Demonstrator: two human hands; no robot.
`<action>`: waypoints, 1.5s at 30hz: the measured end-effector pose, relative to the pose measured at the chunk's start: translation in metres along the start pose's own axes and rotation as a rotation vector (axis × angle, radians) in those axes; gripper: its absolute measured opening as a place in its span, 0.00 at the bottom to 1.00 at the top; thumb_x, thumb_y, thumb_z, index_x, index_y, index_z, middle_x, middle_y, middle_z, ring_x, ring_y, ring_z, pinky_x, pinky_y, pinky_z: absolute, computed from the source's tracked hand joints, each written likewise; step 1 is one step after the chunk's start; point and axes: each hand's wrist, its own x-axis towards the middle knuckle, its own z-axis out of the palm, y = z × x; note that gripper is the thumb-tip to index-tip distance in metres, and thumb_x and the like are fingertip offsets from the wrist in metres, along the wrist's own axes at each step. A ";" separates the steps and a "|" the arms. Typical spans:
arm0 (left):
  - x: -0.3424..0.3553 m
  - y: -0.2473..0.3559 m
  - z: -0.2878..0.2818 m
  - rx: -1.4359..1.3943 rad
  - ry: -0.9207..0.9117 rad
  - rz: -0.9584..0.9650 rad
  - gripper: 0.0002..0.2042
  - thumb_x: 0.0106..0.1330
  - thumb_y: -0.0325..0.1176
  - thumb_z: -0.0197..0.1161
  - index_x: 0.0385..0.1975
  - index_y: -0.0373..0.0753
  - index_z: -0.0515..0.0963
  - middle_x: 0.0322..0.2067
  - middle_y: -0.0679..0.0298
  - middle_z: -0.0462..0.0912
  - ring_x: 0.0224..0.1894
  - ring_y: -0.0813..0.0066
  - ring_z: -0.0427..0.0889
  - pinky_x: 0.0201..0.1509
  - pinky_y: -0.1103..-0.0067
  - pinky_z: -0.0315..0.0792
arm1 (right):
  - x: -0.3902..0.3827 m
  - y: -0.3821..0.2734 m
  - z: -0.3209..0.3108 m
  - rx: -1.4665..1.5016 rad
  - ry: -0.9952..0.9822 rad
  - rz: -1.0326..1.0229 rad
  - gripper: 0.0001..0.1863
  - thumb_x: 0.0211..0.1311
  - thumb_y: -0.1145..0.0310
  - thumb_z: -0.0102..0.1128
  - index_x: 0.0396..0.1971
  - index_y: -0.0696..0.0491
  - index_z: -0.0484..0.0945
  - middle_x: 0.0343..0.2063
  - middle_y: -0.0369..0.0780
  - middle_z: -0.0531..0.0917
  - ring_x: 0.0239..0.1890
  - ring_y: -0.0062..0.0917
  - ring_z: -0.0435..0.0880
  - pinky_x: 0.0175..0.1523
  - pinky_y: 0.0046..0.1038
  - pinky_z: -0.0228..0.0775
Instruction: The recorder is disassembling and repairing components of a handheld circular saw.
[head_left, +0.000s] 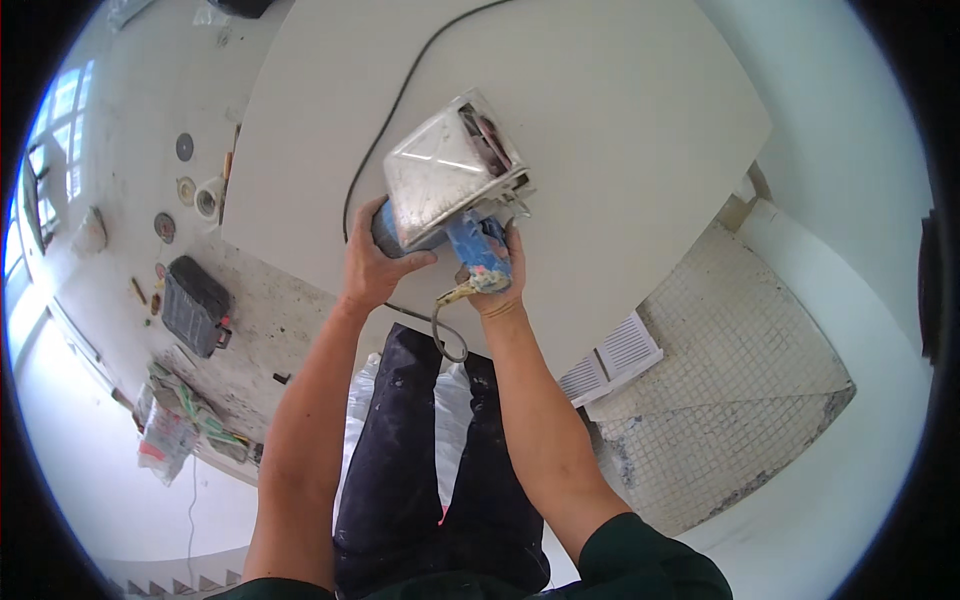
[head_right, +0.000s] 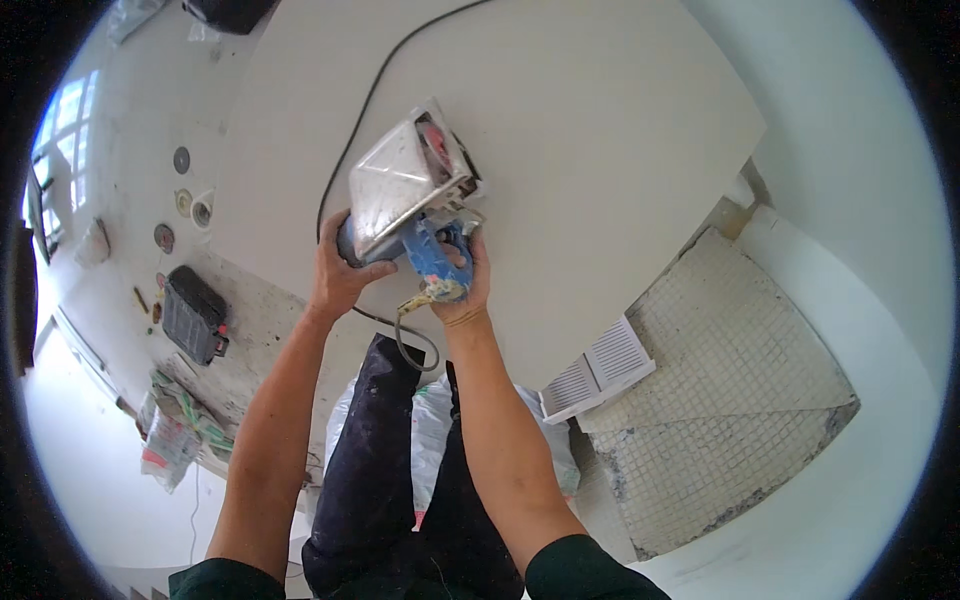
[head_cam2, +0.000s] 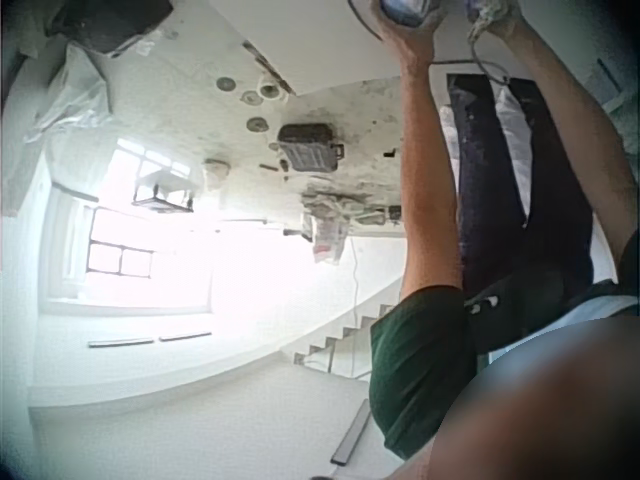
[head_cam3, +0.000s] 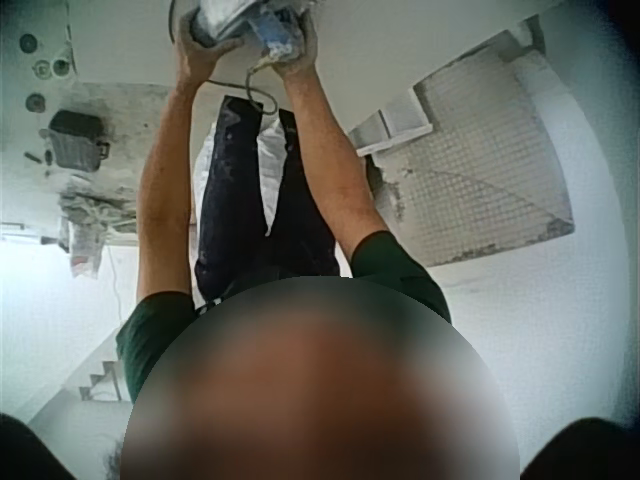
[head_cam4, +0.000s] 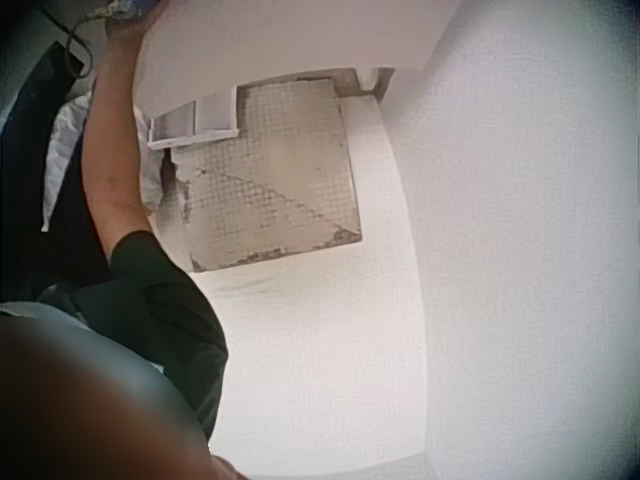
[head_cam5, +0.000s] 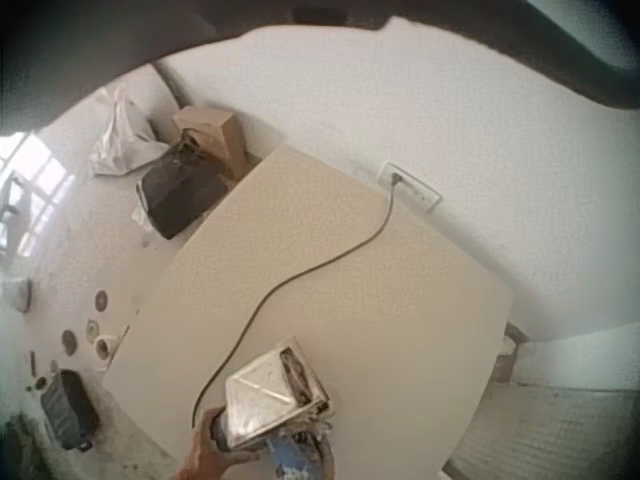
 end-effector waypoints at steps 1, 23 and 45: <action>-0.001 0.001 0.000 -0.016 0.003 0.009 0.49 0.37 0.40 0.88 0.62 0.32 0.68 0.52 0.53 0.78 0.54 0.64 0.79 0.60 0.69 0.73 | -0.002 0.003 0.001 0.012 0.011 -0.007 0.33 0.71 0.40 0.52 0.46 0.62 0.73 0.21 0.35 0.76 0.27 0.22 0.78 0.31 0.31 0.75; -0.029 -0.219 -0.255 0.298 0.847 -0.352 0.19 0.61 0.38 0.71 0.50 0.37 0.80 0.38 0.57 0.85 0.42 0.61 0.84 0.50 0.70 0.76 | -0.170 0.134 -0.066 -1.426 1.262 -0.025 0.18 0.72 0.53 0.58 0.25 0.48 0.72 0.14 0.29 0.66 0.12 0.14 0.61 0.15 0.20 0.50; 0.200 -0.404 -0.454 1.007 0.148 -0.470 0.15 0.64 0.31 0.57 0.48 0.45 0.83 0.47 0.58 0.86 0.53 0.56 0.84 0.55 0.65 0.76 | 0.090 0.324 -0.245 -1.986 1.182 0.098 0.16 0.69 0.61 0.61 0.27 0.59 0.77 0.20 0.34 0.76 0.23 0.17 0.71 0.31 0.26 0.64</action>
